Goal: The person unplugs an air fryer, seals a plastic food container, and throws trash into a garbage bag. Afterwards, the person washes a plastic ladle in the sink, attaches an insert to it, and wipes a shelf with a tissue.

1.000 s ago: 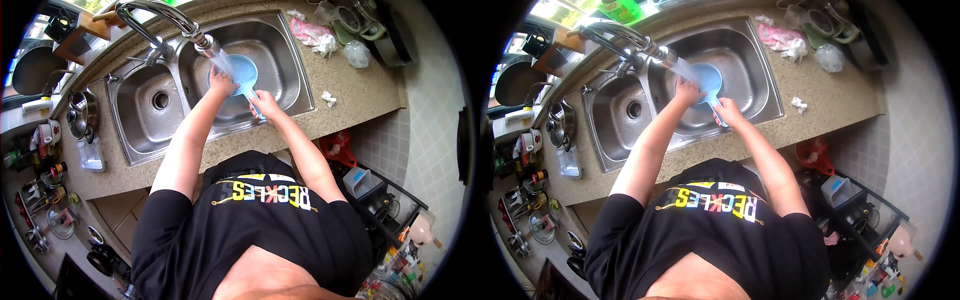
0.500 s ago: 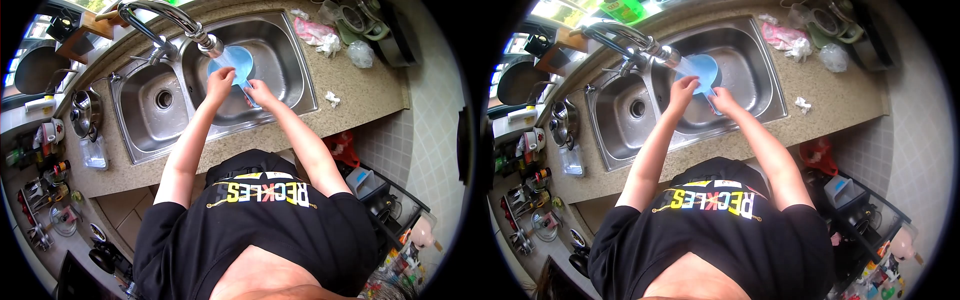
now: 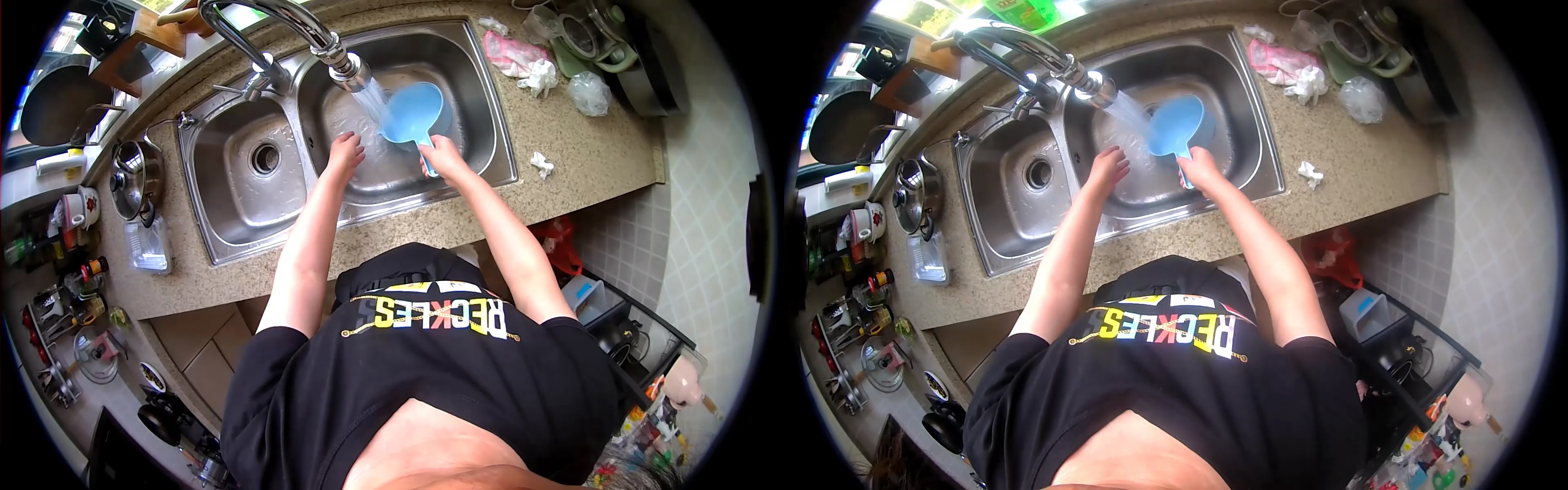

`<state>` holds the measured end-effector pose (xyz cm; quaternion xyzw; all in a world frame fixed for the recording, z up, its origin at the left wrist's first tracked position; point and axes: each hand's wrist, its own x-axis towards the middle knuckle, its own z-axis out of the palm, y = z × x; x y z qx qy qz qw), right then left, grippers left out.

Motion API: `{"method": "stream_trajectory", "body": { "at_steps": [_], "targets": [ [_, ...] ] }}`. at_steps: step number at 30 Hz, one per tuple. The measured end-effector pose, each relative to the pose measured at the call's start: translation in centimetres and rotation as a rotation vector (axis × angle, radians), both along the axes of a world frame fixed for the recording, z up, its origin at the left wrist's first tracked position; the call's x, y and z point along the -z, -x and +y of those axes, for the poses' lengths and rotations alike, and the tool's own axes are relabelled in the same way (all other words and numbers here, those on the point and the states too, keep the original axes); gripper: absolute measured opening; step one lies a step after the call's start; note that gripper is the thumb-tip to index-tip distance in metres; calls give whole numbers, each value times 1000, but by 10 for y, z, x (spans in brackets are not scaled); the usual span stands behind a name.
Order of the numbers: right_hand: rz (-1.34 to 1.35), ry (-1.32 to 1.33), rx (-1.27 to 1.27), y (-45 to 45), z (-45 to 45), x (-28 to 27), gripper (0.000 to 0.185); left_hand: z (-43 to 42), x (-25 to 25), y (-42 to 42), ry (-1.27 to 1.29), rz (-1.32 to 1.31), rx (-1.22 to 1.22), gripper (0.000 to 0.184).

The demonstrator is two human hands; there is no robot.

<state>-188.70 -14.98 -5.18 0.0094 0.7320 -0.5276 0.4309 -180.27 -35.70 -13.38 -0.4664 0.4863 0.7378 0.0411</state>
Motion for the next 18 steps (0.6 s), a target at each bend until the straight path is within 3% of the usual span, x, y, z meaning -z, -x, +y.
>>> {"method": "stream_trajectory", "body": {
  "at_steps": [5, 8, 9, 10, 11, 12, 14, 18],
  "targets": [
    [99, -31, -151, -9, 9, -7, 13, 4, 32, 9, -80, -68, -18, 52],
    [190, -172, -281, -9, 30, -28, 19, 0, 50, 18, -148, 23, 33, 42],
    [498, -331, -391, -8, 43, -26, 20, -5, 55, 23, -185, 76, 66, 35],
    [807, -490, -499, -7, 51, -29, 20, -3, 36, 26, -223, 131, 99, 28],
    [827, -628, -503, -3, 58, -33, 19, 8, 17, 34, -147, 66, -34, 17],
    [843, -767, -507, 1, 63, -40, 18, 10, 10, 38, -156, 63, -35, 17],
    [1009, -849, -492, 11, 74, -34, 16, 7, 6, 56, -200, 148, -31, 13],
    [1043, -834, -408, 10, 58, -39, 20, 5, -25, 74, -179, 188, -64, 22]
  ]
}}
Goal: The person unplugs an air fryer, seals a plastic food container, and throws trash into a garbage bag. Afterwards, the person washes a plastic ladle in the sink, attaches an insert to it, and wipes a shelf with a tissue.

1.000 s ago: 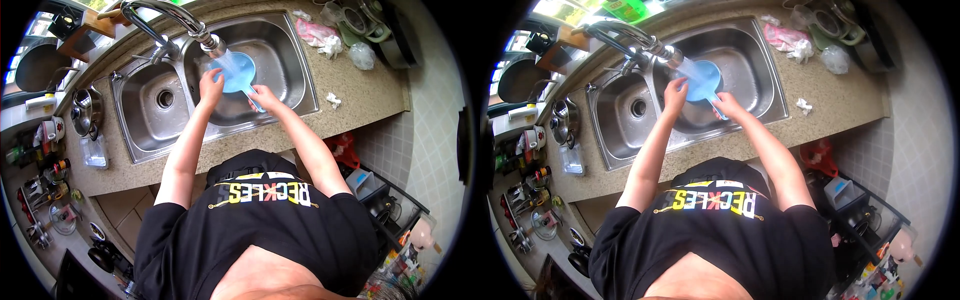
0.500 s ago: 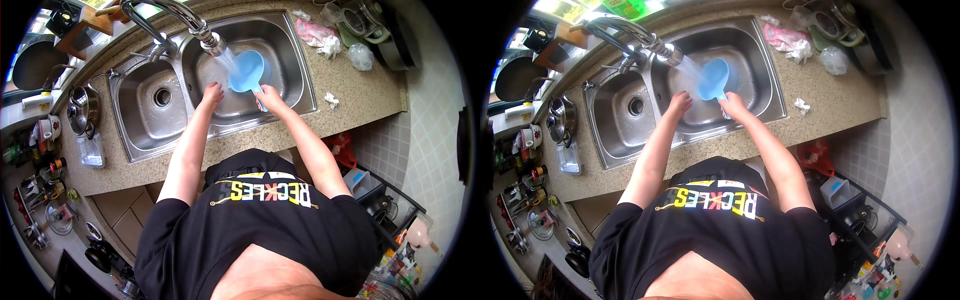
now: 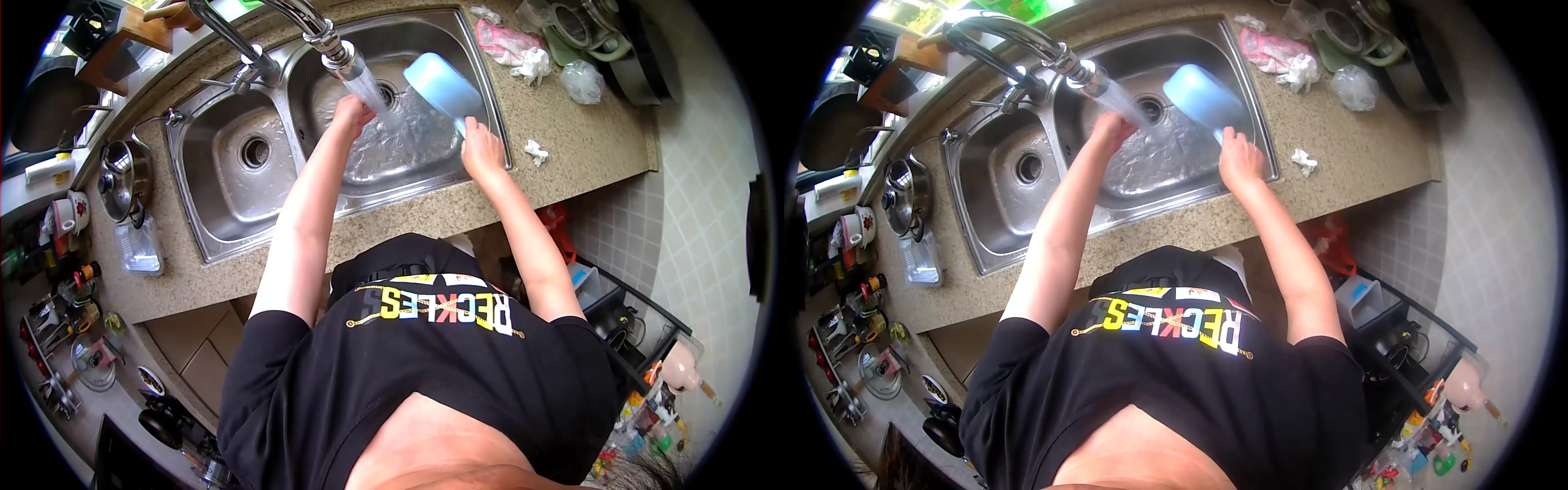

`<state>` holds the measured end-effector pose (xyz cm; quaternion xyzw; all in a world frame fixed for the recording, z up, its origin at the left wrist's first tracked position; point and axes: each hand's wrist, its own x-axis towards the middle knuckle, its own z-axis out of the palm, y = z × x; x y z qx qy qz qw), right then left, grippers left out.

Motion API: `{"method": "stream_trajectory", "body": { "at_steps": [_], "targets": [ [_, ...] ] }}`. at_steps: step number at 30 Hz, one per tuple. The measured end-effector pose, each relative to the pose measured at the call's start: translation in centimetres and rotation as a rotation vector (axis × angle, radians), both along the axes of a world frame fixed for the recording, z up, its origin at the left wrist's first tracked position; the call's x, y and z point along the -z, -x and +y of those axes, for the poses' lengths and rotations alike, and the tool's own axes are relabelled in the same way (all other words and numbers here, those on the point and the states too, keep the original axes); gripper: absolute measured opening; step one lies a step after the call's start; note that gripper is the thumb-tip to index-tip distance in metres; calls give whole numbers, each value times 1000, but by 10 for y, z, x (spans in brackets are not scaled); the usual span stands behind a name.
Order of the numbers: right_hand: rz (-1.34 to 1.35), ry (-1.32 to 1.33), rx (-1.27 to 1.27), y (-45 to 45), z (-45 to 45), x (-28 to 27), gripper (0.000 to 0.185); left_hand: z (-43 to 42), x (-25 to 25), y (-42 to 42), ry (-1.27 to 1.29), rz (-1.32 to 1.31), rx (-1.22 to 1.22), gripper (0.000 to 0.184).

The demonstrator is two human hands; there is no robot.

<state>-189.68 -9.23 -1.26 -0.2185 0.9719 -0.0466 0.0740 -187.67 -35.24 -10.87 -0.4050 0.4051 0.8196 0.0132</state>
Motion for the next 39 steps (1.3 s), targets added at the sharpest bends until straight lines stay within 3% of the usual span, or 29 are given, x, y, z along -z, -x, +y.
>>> {"method": "stream_trajectory", "body": {
  "at_steps": [2, 4, 5, 7, 11, 13, 14, 17, 19, 20, 22, 24, 26, 29, 31, 33, 36, 39],
  "targets": [
    [-105, 114, 19, -8, -18, -1, 16, -11, 5, 0, 26, 0, 25, 28],
    [-96, 412, -83, -12, -32, 32, 16, -19, 7, -3, 199, 52, 98, 31],
    [-419, 574, 37, -14, -38, 41, 15, -21, 9, -7, 205, 53, 100, 31],
    [-972, 936, 226, -25, -55, 42, 17, -25, 14, -22, 730, -56, 60, 36],
    [-1281, 1008, 249, -40, -55, 30, 17, -38, 11, -51, 849, -109, -51, 41],
    [-1347, 1062, 276, -37, -48, 25, 18, -48, -6, -60, -74, -164, 144, 49],
    [-1410, 1113, 306, -35, -44, 24, 19, -45, -18, -67, -72, -164, 147, 49],
    [-1394, 1062, 257, -20, -38, 31, 25, -33, -65, -74, -284, -53, 188, 49],
    [-1334, 932, 206, -12, -39, 42, 29, -32, -69, -74, -39, -2, 264, 47],
    [-1333, 935, 202, -7, -44, 50, 29, -31, -71, -72, -36, -1, 264, 47],
    [-1231, 837, 207, 0, -59, 65, 31, -25, -76, -66, 348, -29, 154, 45],
    [-1158, 823, 191, 9, -84, 73, 34, -27, -73, -62, 406, -21, 35, 48],
    [-955, 741, 124, 20, -111, 76, 35, -43, -54, -58, 757, 98, -88, 49],
    [-827, 741, 81, 31, -150, 70, 34, -53, -66, -58, 805, 70, -162, 49],
    [-923, 837, 86, 30, -172, 65, 35, -59, -71, -59, 905, 130, -266, 46],
    [-1063, 962, 60, 28, -176, 45, 31, -71, -74, -61, 852, 164, -312, 44],
    [-1200, 841, -87, 39, -163, 63, 26, -89, -71, -66, 705, 179, -408, 42],
    [-1280, 831, -1, 32, -135, 77, 23, -77, -89, -78, 557, -11, -436, 45]
  ]
}}
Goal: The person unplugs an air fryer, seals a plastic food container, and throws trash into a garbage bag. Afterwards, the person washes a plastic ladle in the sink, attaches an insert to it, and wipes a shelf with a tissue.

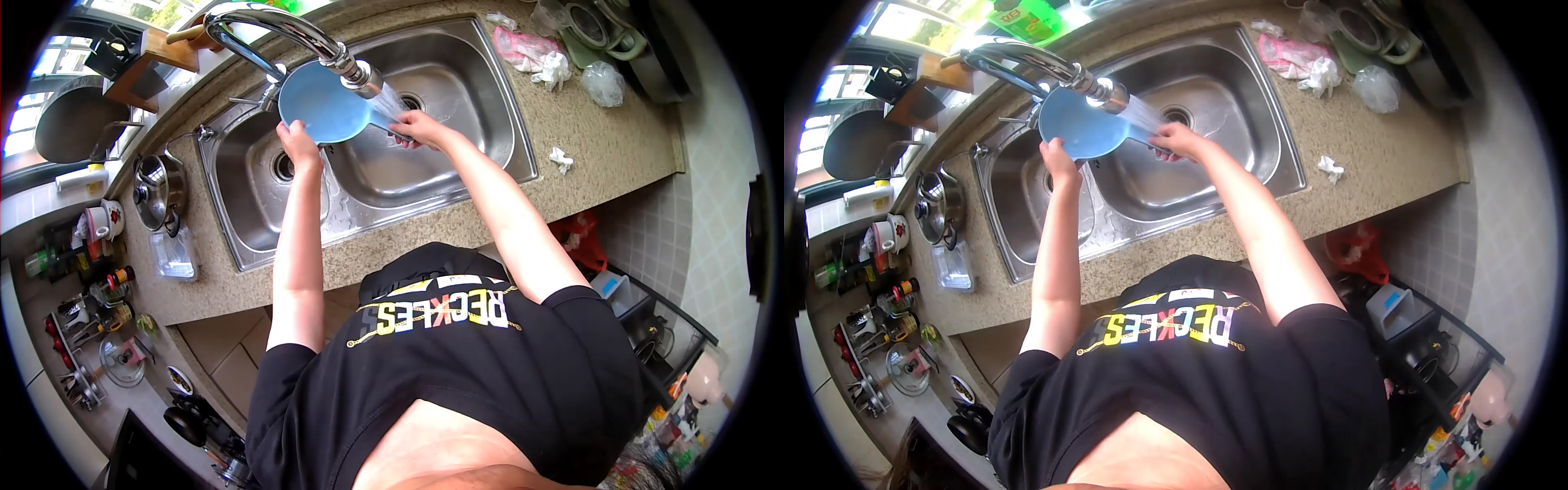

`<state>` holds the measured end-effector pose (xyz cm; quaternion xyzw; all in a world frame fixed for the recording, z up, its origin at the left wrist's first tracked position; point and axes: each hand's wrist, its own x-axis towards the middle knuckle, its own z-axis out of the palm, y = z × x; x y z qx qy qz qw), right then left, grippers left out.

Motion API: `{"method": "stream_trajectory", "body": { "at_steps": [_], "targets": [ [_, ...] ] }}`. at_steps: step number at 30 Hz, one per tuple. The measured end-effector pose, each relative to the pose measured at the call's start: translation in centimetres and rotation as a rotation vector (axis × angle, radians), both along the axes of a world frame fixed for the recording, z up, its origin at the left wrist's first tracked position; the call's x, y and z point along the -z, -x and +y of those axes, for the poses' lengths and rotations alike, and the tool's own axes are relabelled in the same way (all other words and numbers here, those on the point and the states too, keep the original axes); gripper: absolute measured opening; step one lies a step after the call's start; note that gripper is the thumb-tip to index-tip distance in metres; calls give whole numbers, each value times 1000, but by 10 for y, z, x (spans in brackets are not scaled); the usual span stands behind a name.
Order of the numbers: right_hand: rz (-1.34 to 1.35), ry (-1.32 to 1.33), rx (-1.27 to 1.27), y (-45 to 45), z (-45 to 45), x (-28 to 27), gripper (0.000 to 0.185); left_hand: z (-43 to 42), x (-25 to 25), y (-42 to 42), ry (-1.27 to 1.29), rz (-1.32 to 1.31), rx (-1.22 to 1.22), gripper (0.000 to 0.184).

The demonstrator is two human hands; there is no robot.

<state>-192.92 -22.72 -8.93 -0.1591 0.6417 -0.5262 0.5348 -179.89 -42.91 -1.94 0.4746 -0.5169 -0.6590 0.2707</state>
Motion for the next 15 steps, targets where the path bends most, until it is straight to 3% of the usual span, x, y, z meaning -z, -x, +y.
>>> {"method": "stream_trajectory", "body": {
  "at_steps": [5, 10, 15],
  "targets": [
    [-230, 9, 111, -6, 22, 31, 20, 1, 20, -10, 21, -50, 28, 43],
    [-332, 98, 304, -3, 8, 7, 28, 12, -8, -13, 11, -91, 3, 42],
    [-75, 11, -7, -1, -13, -26, 33, 7, -1, -25, -143, -36, 176, 42]
  ]
}}
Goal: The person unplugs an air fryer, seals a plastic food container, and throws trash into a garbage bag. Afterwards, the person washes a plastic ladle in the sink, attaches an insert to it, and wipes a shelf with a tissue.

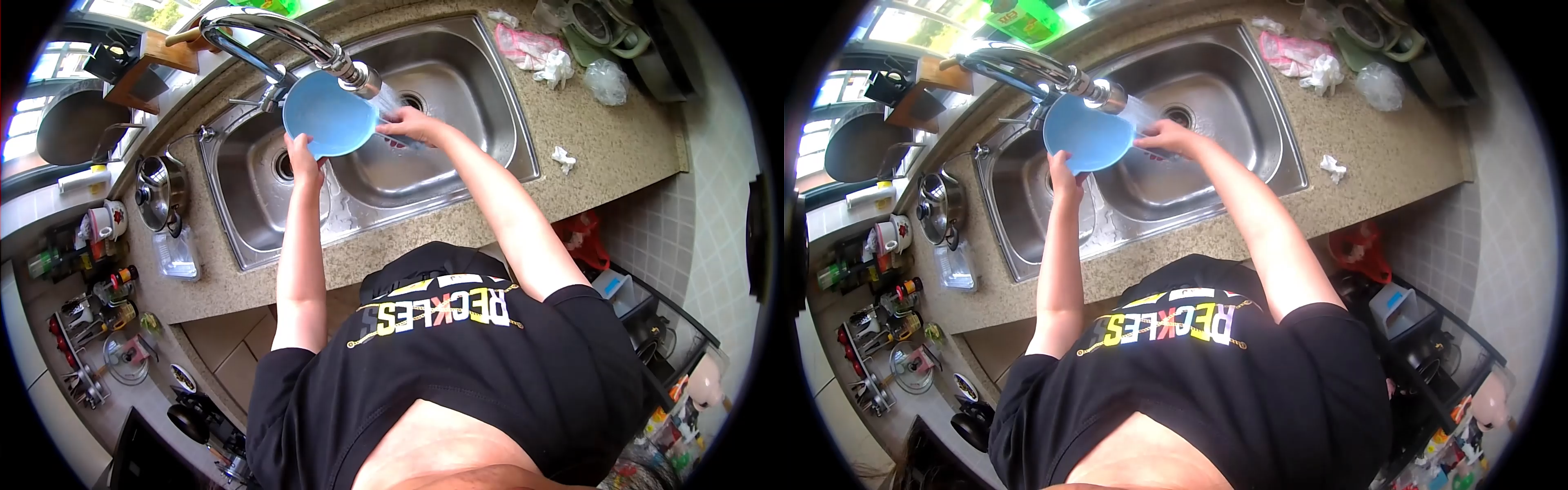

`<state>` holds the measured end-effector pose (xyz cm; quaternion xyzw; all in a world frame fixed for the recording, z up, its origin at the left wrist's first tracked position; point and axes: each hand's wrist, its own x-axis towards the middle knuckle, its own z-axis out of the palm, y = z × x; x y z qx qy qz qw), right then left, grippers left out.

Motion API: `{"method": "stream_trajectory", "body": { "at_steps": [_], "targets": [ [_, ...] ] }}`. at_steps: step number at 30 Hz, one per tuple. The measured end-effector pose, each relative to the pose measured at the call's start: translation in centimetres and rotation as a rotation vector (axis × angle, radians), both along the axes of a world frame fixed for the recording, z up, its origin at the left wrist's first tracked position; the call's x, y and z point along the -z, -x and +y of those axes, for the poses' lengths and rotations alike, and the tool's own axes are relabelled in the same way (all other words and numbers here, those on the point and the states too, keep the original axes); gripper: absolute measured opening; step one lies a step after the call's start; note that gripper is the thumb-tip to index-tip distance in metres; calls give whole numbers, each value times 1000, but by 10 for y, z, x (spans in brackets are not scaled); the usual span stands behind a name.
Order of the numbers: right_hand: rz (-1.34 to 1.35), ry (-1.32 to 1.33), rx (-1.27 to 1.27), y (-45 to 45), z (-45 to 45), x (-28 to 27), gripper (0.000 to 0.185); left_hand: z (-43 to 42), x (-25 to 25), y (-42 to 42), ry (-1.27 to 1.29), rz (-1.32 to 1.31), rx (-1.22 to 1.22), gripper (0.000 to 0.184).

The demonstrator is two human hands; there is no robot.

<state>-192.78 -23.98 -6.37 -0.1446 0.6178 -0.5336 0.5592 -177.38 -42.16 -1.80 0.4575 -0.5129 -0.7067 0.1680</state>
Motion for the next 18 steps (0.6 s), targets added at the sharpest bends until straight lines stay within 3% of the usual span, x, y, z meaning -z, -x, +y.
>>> {"method": "stream_trajectory", "body": {
  "at_steps": [2, 4, 6, 7, 8, 12, 18],
  "targets": [
    [280, 88, -175, 0, -11, -4, 32, -5, 8, -3, -46, 50, -15, 41],
    [363, 76, -170, -1, -15, -20, 33, -17, 26, -6, -346, 188, -36, 43],
    [926, 32, -250, 3, -17, -34, 32, -15, 37, 4, -411, 243, -91, 45],
    [855, -32, -280, 5, -12, -55, 23, -12, 39, 12, -484, 259, -59, 45],
    [591, -81, -207, 13, -10, -44, 21, -6, 43, 19, -559, 272, -30, 46],
    [552, -403, -116, 39, 25, -47, 19, 30, 66, 54, -730, 152, 162, 55],
    [284, -286, -65, 18, 84, -12, 18, 59, 60, 34, -681, 75, 296, 47]
  ]
}}
